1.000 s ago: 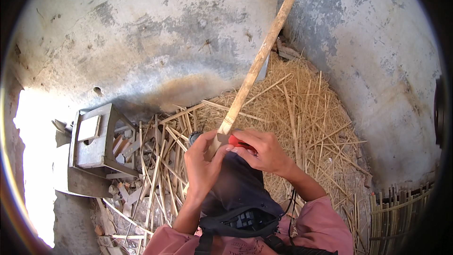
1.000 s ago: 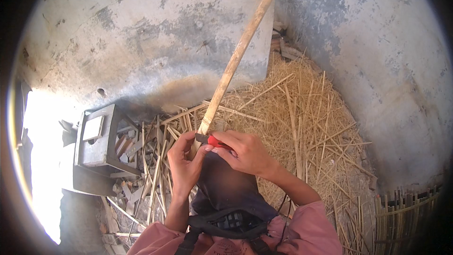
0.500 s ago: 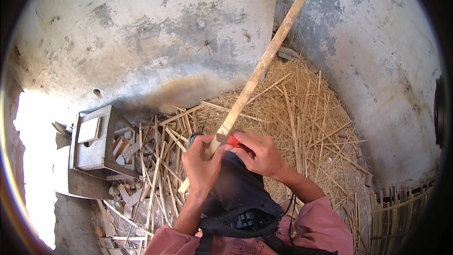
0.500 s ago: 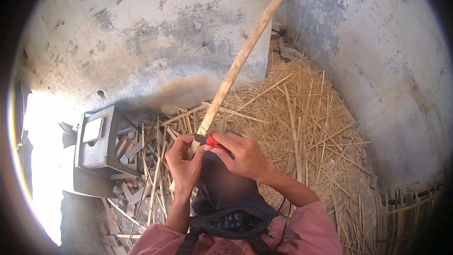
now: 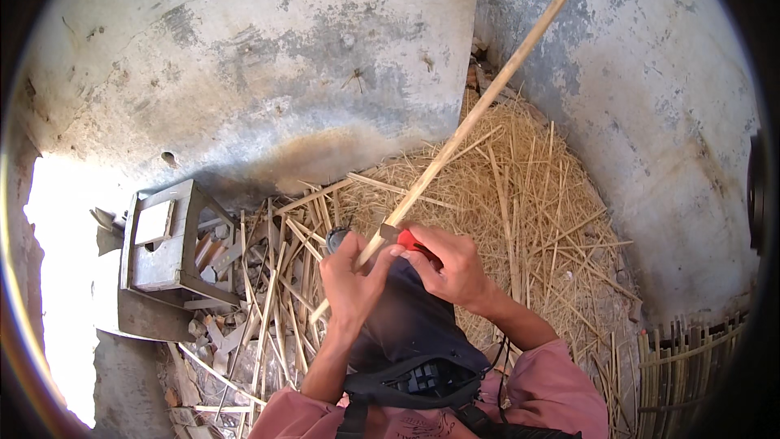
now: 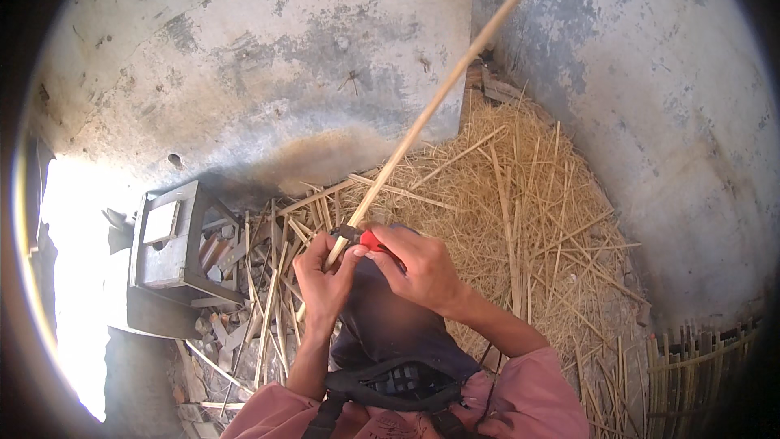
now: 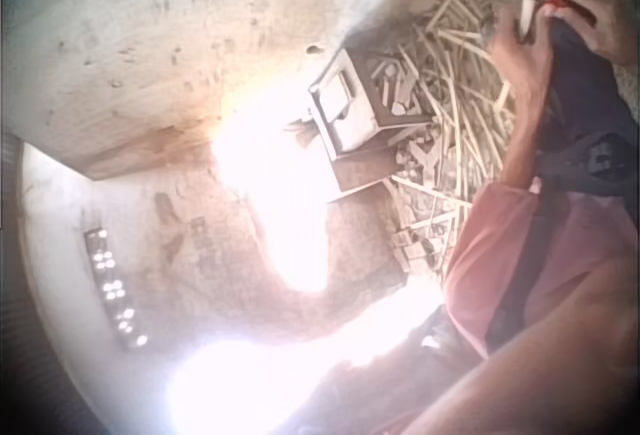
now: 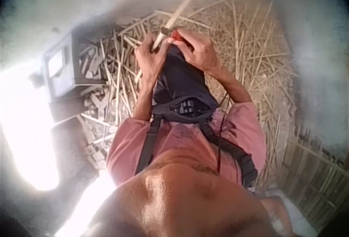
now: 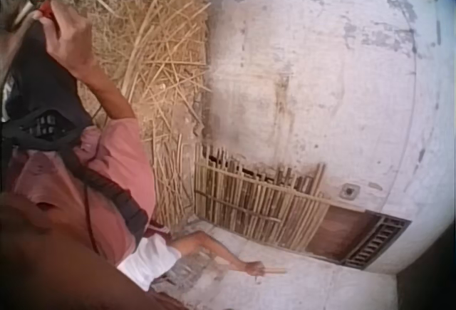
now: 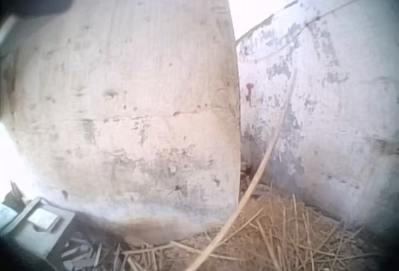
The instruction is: The person uses a small red utility knife to shave layers off a long thin piece of wood, rotating the wood to work on different sides while sitting on a straw-covered floor.
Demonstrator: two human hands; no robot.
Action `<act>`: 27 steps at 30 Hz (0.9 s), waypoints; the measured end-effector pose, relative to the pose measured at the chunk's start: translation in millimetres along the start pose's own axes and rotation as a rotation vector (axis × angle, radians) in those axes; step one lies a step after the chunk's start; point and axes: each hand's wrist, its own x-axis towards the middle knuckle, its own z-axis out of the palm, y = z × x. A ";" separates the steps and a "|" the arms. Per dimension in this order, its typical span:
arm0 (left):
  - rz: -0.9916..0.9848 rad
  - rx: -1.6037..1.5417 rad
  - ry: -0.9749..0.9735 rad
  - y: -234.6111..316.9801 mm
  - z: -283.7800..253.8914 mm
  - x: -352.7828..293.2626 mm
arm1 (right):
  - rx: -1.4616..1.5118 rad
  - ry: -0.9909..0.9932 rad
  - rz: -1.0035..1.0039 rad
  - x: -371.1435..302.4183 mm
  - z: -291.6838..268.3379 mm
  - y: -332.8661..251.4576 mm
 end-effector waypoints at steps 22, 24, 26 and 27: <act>0.075 -0.020 -0.244 13.1 -17.7 1.9 | -0.082 -0.123 -0.169 6.0 -6.6 13.5; 0.094 -0.001 -0.202 12.2 -15.4 0.5 | -0.110 -0.123 -0.164 5.7 -6.8 11.5; 0.079 0.001 -0.168 12.4 -12.5 0.1 | -0.146 -0.115 -0.155 5.6 -6.9 9.0; 0.052 -0.010 -0.157 12.8 -9.9 -0.9 | -0.167 -0.113 -0.146 4.1 -7.7 8.0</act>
